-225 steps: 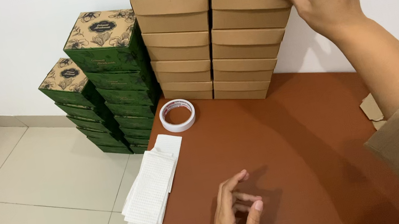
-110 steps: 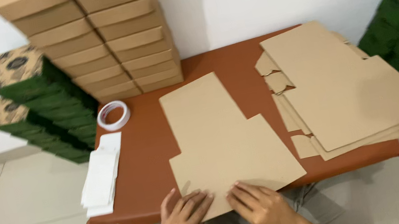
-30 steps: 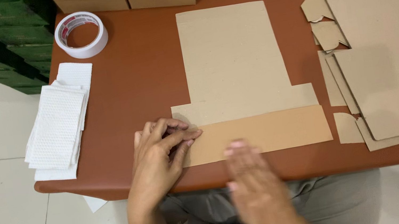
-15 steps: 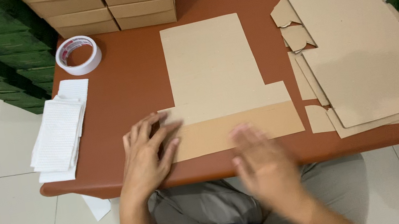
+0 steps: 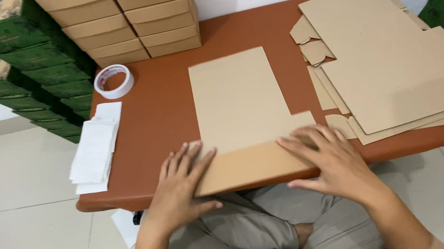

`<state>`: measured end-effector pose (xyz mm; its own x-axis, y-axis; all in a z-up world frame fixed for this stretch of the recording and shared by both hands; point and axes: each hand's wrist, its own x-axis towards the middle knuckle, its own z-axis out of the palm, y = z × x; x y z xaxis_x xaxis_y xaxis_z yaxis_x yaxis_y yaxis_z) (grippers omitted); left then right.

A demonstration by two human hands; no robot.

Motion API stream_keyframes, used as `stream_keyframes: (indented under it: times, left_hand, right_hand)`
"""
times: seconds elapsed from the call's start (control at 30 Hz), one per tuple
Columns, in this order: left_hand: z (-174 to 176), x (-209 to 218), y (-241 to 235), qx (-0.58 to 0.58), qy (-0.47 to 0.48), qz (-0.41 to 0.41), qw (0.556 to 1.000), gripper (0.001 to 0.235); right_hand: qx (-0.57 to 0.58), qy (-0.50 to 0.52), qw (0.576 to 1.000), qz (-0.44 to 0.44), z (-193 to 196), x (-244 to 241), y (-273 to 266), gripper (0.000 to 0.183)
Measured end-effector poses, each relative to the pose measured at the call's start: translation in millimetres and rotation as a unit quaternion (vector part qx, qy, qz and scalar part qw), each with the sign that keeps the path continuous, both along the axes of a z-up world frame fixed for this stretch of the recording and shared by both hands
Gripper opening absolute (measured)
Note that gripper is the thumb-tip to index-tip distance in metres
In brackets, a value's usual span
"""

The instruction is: The person assembles flat cardboard sheets into rectangular boxes by folding the flaps and securing them with adhesive tape. They place white paper inserts into the assembled boxes and stack the finished boxes on the table.

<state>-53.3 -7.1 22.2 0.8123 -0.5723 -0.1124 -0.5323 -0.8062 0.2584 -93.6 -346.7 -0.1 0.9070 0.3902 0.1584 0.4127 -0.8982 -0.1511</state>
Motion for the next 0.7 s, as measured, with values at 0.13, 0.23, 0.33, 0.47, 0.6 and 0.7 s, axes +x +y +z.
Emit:
stream_keyframes:
  times: [0.13,0.23,0.33,0.47,0.6,0.7]
  left_hand:
    - [0,-32,17,-0.027,-0.011,0.008,1.000,0.071]
    - [-1,-41,26,-0.150,-0.017,0.027,0.988,0.046]
    - [-14,-33,29,-0.295,-0.034,0.056,0.953,0.025]
    - [-31,-9,17,-0.376,-0.078,0.179,0.906,0.030]
    - [-60,29,3,-0.311,-0.087,0.288,0.902,0.041]
    - [-54,31,-10,-0.227,-0.151,0.300,0.914,0.045]
  right_hand:
    - [0.028,-0.059,0.997,0.035,-26,-25,-20,0.069]
    - [0.150,-0.057,0.985,0.057,-8,-40,-22,0.058]
    - [0.335,0.018,0.941,0.038,21,-39,-17,0.038]
    - [0.415,-0.012,0.901,-0.123,-19,5,-31,0.019]
    - [0.575,0.060,0.796,-0.180,-3,39,0,0.053]
    - [0.522,0.038,0.829,-0.198,-5,49,9,0.067]
